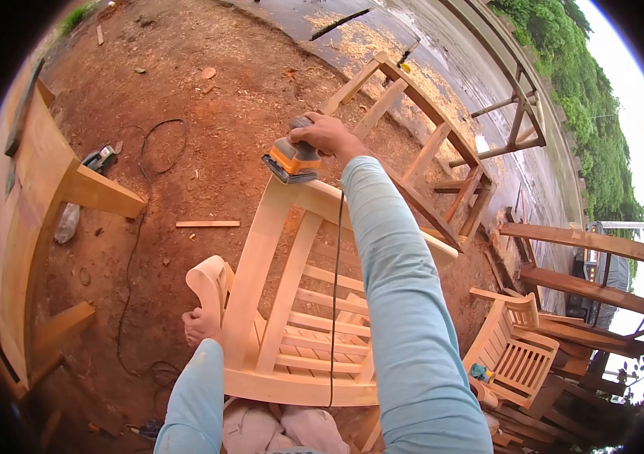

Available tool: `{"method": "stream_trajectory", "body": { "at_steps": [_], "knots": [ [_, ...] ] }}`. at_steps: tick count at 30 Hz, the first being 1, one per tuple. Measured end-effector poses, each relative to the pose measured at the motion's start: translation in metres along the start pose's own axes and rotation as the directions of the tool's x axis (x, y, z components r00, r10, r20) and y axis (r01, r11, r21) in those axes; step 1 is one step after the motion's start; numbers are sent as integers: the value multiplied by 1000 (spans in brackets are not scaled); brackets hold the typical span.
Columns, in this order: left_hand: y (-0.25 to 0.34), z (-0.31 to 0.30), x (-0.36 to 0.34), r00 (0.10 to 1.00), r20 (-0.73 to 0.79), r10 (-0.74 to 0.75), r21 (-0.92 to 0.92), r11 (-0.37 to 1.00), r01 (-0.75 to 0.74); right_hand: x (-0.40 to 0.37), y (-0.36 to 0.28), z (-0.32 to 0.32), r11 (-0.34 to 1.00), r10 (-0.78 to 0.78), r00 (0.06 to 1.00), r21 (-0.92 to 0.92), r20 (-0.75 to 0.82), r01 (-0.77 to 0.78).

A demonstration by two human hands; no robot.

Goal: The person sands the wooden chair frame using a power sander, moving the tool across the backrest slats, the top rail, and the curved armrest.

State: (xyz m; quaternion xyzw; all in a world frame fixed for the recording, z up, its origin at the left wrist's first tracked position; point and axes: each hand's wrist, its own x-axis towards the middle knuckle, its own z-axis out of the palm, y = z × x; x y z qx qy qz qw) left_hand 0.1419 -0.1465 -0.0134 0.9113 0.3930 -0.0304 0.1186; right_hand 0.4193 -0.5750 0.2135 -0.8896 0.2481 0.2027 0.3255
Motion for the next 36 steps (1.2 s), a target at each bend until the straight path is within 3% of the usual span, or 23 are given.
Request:
{"method": "stream_trajectory", "body": {
  "at_steps": [4,11,14,20,23,32,36],
  "knots": [
    [-1,1,-1,1000,-15,-5,-11,1000,5,-7,-18,6,999,-44,999,-1,-8,44],
    [1,1,-1,1000,-18,-15,14,1000,16,-26,14,-3,1000,-28,999,5,-36,28],
    [-2,4,3,1000,-27,-11,20,1000,12,-31,47,-13,998,-32,999,53,-43,35],
    [3,-6,-2,1000,-17,-7,34,999,8,-62,113,-40,996,77,993,-36,-90,-81],
    [3,-8,-3,1000,-15,-11,33,999,11,-82,149,-51,992,113,986,61,-120,-106],
    [-2,0,4,1000,-7,-16,54,998,16,-123,266,-89,985,171,964,27,-204,-169],
    [-4,3,6,999,-33,-8,50,999,9,-155,309,-107,975,217,951,105,-218,-198]
  ]
}}
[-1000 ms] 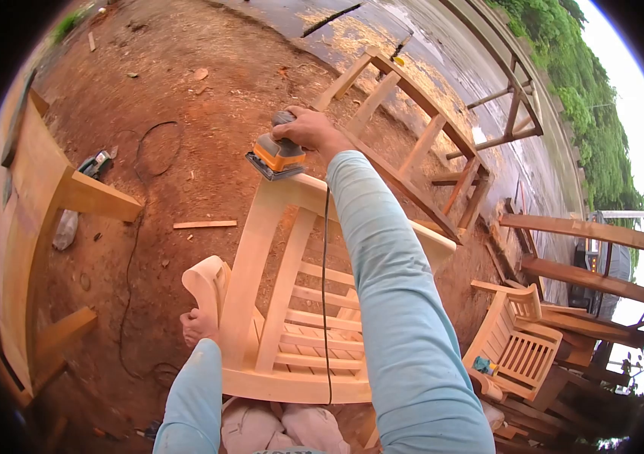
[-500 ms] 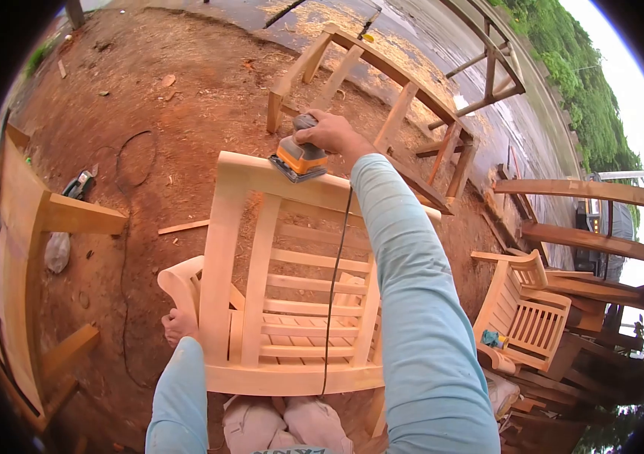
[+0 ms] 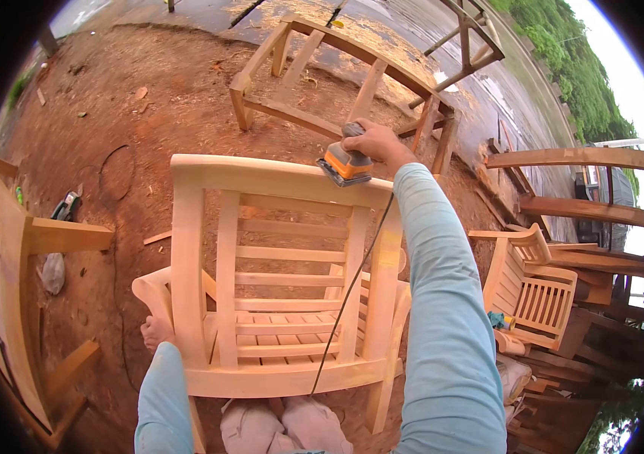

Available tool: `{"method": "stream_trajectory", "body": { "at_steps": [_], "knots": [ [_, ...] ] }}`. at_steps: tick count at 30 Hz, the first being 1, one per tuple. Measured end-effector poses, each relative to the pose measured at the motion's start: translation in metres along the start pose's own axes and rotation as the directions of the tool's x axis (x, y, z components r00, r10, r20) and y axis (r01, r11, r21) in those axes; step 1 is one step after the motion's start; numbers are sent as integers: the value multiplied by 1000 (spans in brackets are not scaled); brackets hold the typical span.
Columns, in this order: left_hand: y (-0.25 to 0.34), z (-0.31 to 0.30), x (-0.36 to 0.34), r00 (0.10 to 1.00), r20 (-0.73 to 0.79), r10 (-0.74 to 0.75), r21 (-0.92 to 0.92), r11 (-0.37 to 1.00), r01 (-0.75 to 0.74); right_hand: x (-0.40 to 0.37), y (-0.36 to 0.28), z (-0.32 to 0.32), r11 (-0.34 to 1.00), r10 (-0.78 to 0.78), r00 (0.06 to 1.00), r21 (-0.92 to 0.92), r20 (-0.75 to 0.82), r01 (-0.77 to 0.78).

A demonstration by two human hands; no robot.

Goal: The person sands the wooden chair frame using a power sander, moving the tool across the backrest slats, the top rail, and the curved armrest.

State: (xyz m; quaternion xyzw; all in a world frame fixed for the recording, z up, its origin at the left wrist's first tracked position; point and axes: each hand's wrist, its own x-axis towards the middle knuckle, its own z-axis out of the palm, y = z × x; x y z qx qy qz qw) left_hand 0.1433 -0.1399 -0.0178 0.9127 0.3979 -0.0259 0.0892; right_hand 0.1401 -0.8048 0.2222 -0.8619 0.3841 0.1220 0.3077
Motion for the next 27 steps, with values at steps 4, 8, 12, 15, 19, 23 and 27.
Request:
{"method": "stream_trajectory", "body": {
  "at_steps": [4,8,12,15,19,23,27],
  "knots": [
    [0,-1,-2,1000,-1,11,-14,1000,-11,-11,45,-26,991,93,993,-87,-78,-99],
    [-1,0,2,1000,-3,-2,-9,1000,2,-15,99,-47,977,105,984,-173,-140,-129],
    [3,-8,-2,1000,21,3,-21,1000,-2,-20,143,-62,954,162,957,-211,-239,-215],
    [-4,3,3,999,-7,52,-11,999,-52,-15,174,-70,936,160,946,-260,-283,-236],
    [-4,2,1,998,8,63,-13,998,-63,5,221,-71,924,62,967,-352,-247,-150],
    [-1,1,-2,998,-6,57,-23,998,-57,-24,129,-53,959,118,965,-225,-235,-172],
    [3,-1,-6,999,-14,34,-20,999,-35,-24,71,-27,973,-28,989,-232,-147,-7]
  ]
}}
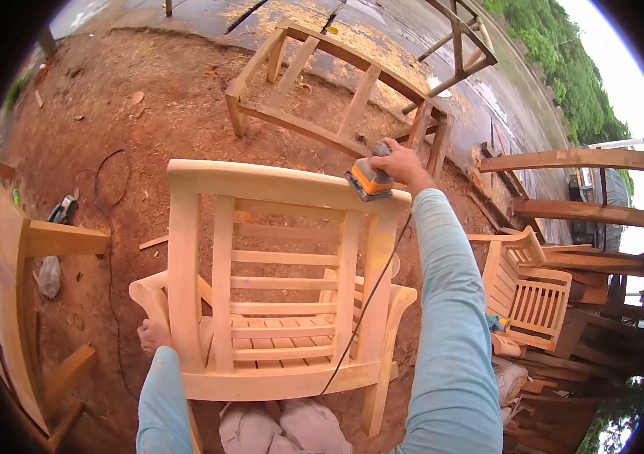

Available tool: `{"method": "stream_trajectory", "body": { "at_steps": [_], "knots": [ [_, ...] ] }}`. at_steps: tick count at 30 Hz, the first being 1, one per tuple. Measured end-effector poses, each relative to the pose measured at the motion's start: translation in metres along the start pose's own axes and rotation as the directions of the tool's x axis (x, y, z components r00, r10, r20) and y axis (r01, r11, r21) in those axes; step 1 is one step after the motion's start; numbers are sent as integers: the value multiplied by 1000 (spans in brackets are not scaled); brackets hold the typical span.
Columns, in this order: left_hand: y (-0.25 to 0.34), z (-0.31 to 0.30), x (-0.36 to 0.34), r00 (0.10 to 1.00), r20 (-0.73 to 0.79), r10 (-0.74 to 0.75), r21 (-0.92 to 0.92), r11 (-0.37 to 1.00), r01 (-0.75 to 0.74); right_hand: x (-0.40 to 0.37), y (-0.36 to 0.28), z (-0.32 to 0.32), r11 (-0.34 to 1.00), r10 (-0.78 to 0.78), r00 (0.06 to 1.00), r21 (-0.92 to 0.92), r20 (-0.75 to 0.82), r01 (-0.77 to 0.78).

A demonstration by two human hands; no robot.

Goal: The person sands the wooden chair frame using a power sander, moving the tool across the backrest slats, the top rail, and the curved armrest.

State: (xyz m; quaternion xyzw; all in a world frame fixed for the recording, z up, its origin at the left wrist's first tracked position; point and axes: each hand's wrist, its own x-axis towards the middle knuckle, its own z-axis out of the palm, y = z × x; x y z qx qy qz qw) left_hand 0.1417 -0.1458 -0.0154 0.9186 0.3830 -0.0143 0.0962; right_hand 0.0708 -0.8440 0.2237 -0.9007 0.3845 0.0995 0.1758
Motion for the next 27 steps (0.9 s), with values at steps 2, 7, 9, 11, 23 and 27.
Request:
{"method": "stream_trajectory", "body": {
  "at_steps": [2,7,9,11,23,27],
  "knots": [
    [-8,13,5,1000,-13,23,-5,1000,-23,0,-34,8,998,30,999,53,29,-32],
    [-2,5,0,999,-33,18,-3,1000,-18,-1,-117,19,992,-124,988,6,92,124],
    [2,-1,-3,999,-36,12,0,1000,-12,4,-146,29,986,-164,979,-9,119,166],
    [-1,2,-1,999,-44,19,-8,1000,-19,10,-173,35,963,-245,956,-74,159,259],
    [-2,12,-2,992,-128,21,-26,999,-25,52,-327,100,886,-434,883,-93,180,454],
    [2,6,-3,994,-111,14,-55,998,-20,31,-376,94,741,-576,788,-269,217,615]
  ]
}}
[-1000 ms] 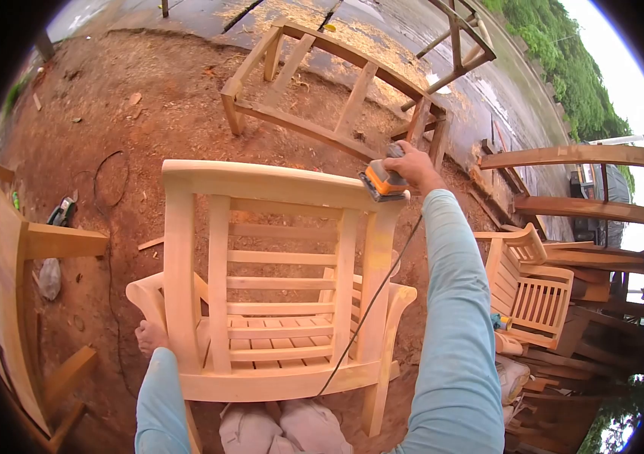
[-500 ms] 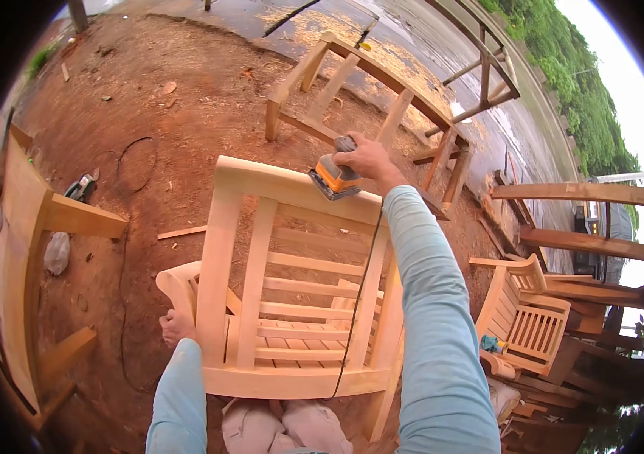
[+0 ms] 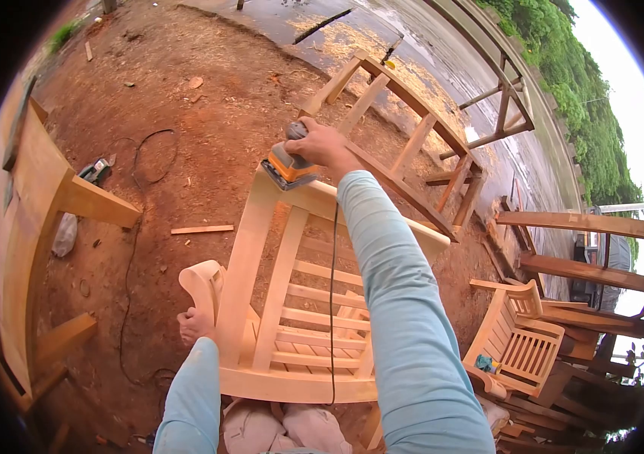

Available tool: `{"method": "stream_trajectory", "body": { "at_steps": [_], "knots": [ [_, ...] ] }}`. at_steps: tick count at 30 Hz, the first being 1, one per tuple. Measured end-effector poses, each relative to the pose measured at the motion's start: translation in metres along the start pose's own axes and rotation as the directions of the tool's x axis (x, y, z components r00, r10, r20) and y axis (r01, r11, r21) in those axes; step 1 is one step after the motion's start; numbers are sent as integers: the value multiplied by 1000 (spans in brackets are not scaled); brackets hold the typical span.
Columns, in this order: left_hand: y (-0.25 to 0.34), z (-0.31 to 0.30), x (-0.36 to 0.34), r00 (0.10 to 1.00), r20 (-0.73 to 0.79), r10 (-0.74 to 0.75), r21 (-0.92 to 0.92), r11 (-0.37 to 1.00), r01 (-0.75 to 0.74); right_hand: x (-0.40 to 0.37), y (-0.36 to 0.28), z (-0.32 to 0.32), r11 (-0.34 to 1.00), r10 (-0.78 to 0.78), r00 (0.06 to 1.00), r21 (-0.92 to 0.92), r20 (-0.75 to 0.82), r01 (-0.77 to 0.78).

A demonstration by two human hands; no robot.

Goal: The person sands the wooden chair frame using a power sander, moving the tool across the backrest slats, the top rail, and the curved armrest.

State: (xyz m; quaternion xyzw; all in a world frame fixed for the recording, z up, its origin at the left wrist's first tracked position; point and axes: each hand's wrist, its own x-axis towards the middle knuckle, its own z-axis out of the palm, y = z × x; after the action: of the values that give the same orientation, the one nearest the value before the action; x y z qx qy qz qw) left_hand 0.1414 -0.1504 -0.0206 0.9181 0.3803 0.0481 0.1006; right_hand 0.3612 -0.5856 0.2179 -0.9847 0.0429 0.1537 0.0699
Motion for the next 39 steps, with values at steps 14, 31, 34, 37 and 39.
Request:
{"method": "stream_trajectory", "body": {
  "at_steps": [14,31,34,37,39],
  "knots": [
    [1,-7,3,992,112,-57,42,998,53,-1,0,6,916,268,963,310,-2,-255],
    [-8,2,10,992,111,-61,34,998,58,-184,199,35,797,523,852,348,8,-493],
    [-5,-5,9,987,148,-57,37,998,52,-218,225,37,764,579,815,353,-8,-539],
    [-10,-8,11,969,244,-33,-34,999,43,-252,259,47,733,644,764,316,-36,-602],
    [-25,-4,20,957,255,136,-187,978,-89,-270,284,56,708,688,721,295,-83,-642]
  ]
}}
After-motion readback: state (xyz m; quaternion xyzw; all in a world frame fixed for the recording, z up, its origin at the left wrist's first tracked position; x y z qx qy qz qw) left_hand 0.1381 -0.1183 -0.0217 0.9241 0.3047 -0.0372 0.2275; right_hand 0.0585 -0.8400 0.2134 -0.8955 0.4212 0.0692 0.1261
